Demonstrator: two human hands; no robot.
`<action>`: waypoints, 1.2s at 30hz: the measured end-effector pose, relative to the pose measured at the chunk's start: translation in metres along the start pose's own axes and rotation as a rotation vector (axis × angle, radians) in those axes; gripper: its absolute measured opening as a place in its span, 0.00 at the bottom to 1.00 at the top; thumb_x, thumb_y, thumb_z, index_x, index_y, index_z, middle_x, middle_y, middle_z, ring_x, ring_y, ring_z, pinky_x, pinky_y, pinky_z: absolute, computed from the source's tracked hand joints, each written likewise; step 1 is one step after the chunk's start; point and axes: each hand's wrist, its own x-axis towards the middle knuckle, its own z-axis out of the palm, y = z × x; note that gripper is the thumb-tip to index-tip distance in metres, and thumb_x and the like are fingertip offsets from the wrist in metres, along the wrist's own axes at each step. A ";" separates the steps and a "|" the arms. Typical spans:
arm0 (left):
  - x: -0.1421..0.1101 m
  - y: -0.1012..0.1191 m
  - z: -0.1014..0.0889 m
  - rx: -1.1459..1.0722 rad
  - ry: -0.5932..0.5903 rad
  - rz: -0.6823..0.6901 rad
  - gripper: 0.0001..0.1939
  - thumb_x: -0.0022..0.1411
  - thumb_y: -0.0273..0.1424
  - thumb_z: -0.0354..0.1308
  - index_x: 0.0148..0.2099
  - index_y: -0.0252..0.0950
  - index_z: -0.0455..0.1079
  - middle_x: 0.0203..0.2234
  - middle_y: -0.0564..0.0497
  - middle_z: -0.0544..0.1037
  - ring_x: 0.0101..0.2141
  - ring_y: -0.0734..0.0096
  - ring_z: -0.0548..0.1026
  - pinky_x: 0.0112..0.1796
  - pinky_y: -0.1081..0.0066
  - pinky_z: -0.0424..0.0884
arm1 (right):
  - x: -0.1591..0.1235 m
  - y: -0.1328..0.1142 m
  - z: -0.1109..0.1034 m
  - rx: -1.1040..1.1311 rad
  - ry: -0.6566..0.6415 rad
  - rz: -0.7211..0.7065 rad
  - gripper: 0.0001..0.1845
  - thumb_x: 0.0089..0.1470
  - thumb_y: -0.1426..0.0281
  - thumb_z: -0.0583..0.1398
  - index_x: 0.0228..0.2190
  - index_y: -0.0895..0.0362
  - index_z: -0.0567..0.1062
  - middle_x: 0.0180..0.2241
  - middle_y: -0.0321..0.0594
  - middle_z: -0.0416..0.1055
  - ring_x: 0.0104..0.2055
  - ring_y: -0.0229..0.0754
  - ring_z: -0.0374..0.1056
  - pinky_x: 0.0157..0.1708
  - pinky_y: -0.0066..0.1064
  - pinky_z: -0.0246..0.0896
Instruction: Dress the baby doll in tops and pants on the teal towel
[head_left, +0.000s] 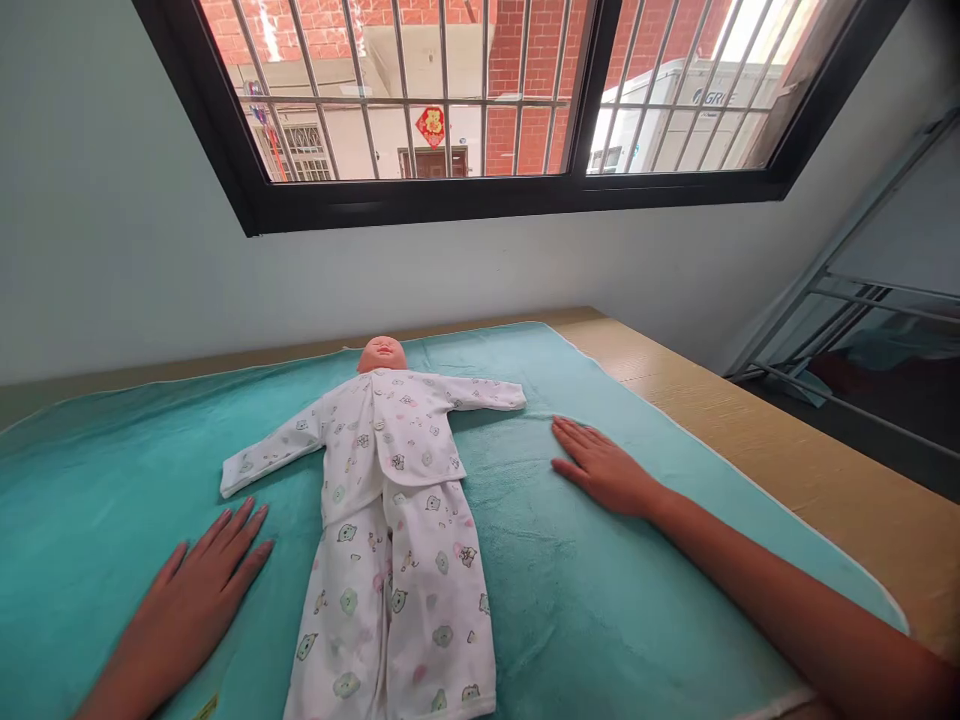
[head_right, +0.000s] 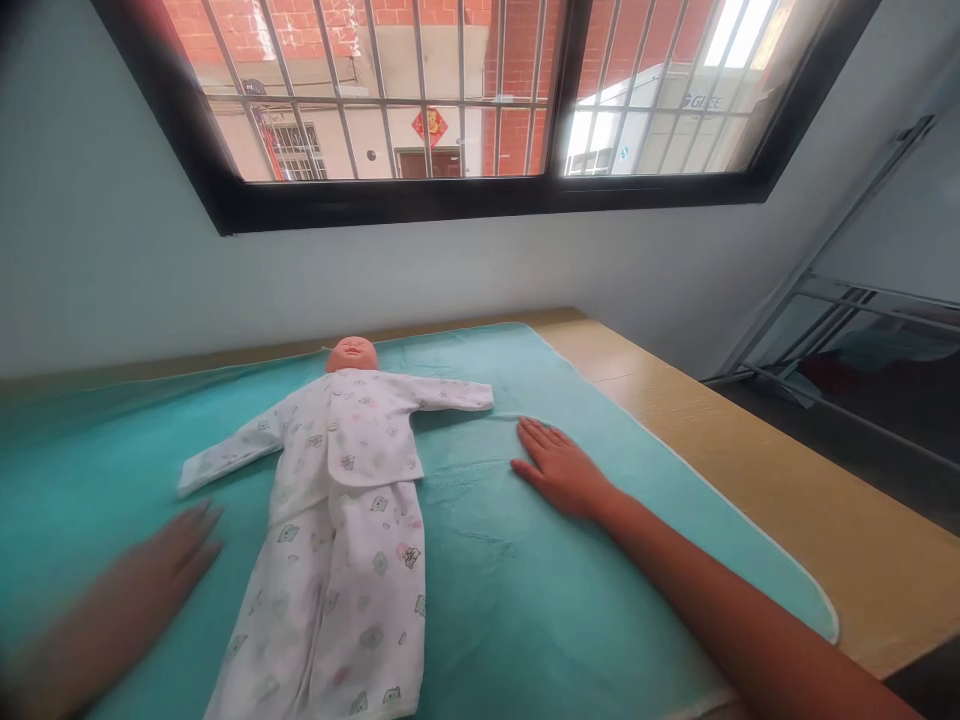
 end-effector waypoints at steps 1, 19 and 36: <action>0.000 0.000 0.000 0.008 -0.006 -0.001 0.34 0.66 0.47 0.33 0.67 0.36 0.56 0.66 0.47 0.56 0.64 0.55 0.55 0.62 0.49 0.51 | -0.006 0.015 -0.001 -0.016 0.014 0.039 0.39 0.62 0.46 0.40 0.67 0.53 0.45 0.68 0.38 0.39 0.69 0.47 0.38 0.67 0.45 0.37; 0.003 0.006 -0.004 -0.019 -0.003 -0.023 0.34 0.66 0.47 0.36 0.67 0.36 0.56 0.66 0.47 0.55 0.65 0.56 0.53 0.62 0.50 0.50 | -0.071 0.137 -0.030 -0.237 0.099 0.511 0.45 0.58 0.45 0.41 0.63 0.67 0.57 0.66 0.53 0.47 0.68 0.55 0.41 0.65 0.53 0.41; 0.001 0.006 -0.006 -0.054 0.020 -0.031 0.31 0.68 0.46 0.38 0.67 0.40 0.56 0.66 0.48 0.56 0.65 0.56 0.55 0.62 0.49 0.51 | 0.034 0.075 -0.007 -0.086 0.038 0.263 0.41 0.62 0.47 0.37 0.65 0.59 0.52 0.68 0.46 0.43 0.69 0.48 0.39 0.65 0.47 0.39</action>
